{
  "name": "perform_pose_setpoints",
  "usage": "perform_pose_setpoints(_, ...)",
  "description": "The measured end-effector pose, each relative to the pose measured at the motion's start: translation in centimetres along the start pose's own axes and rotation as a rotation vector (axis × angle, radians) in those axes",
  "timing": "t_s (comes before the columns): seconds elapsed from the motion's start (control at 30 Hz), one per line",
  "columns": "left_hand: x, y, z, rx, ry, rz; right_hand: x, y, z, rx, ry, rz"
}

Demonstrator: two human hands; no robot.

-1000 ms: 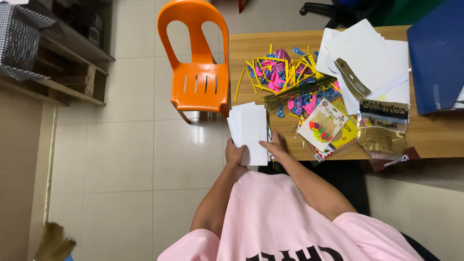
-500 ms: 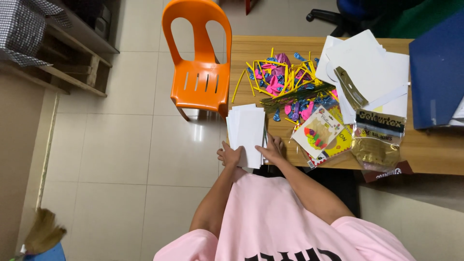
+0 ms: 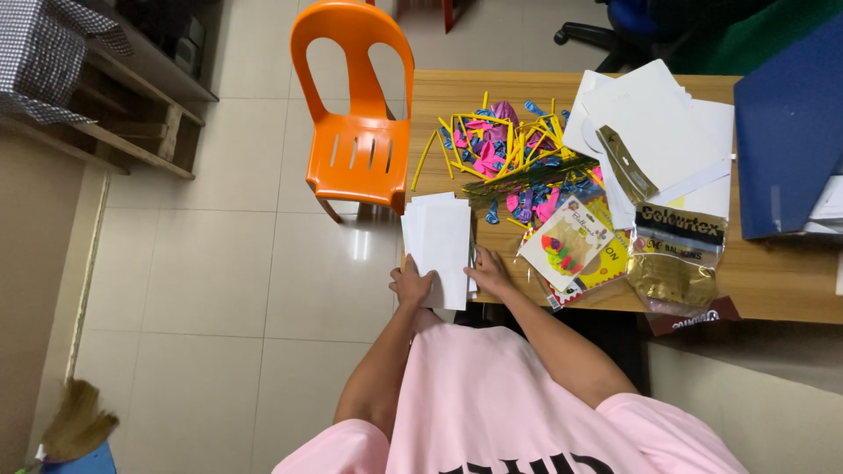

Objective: Sort and organize various documents and papers on a desk.

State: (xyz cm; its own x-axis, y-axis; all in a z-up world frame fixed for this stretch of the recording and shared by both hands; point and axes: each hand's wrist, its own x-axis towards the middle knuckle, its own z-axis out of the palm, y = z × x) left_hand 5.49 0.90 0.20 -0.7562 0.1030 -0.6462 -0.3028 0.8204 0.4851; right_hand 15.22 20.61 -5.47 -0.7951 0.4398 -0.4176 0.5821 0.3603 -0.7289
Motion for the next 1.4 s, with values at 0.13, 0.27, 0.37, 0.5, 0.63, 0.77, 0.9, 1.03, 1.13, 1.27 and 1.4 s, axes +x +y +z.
perform_pose_setpoints(0.13,-1.2,1.1,-0.3,0.004,0.017,0.005,-0.9,-0.5,0.1,0.048,0.043,-0.072)
perform_pose_setpoints(0.27,-1.7,2.0,0.3,0.040,0.145,0.049,-2.4,-1.4,1.7,-0.153,0.118,0.037)
perform_pose_setpoints(0.37,-0.5,1.3,1.1,0.031,0.152,0.118,-2.7,-1.9,2.3,-0.111,0.145,0.078)
perform_pose_setpoints(0.5,0.9,1.4,0.4,0.064,0.096,0.201,-2.6,-2.2,2.3,-0.156,0.076,0.129)
perform_pose_setpoints(0.63,1.8,2.3,-0.6,0.051,0.055,0.231,-1.9,-3.3,2.8,-0.115,0.084,0.216)
perform_pose_setpoints(0.77,4.4,1.3,-0.6,0.030,0.013,0.306,-1.5,-4.0,3.5,-0.112,0.118,0.307)
perform_pose_setpoints(0.9,5.0,1.8,-2.0,0.043,-0.074,0.278,-1.7,-6.1,3.5,-0.108,0.131,0.421)
perform_pose_setpoints(1.03,4.5,2.8,-3.7,0.055,-0.171,0.228,-2.7,-8.4,2.8,-0.117,0.147,0.485)
perform_pose_setpoints(1.13,5.4,2.4,-4.2,-0.002,-0.214,0.192,-2.9,-9.6,2.8,-0.127,0.182,0.478)
perform_pose_setpoints(1.27,6.0,1.8,-5.0,-0.022,-0.274,0.202,-3.4,-10.9,3.0,-0.096,0.189,0.542)
perform_pose_setpoints(1.4,5.8,1.6,-6.0,-0.041,-0.300,0.227,-3.4,-11.0,3.6,-0.093,0.201,0.582)
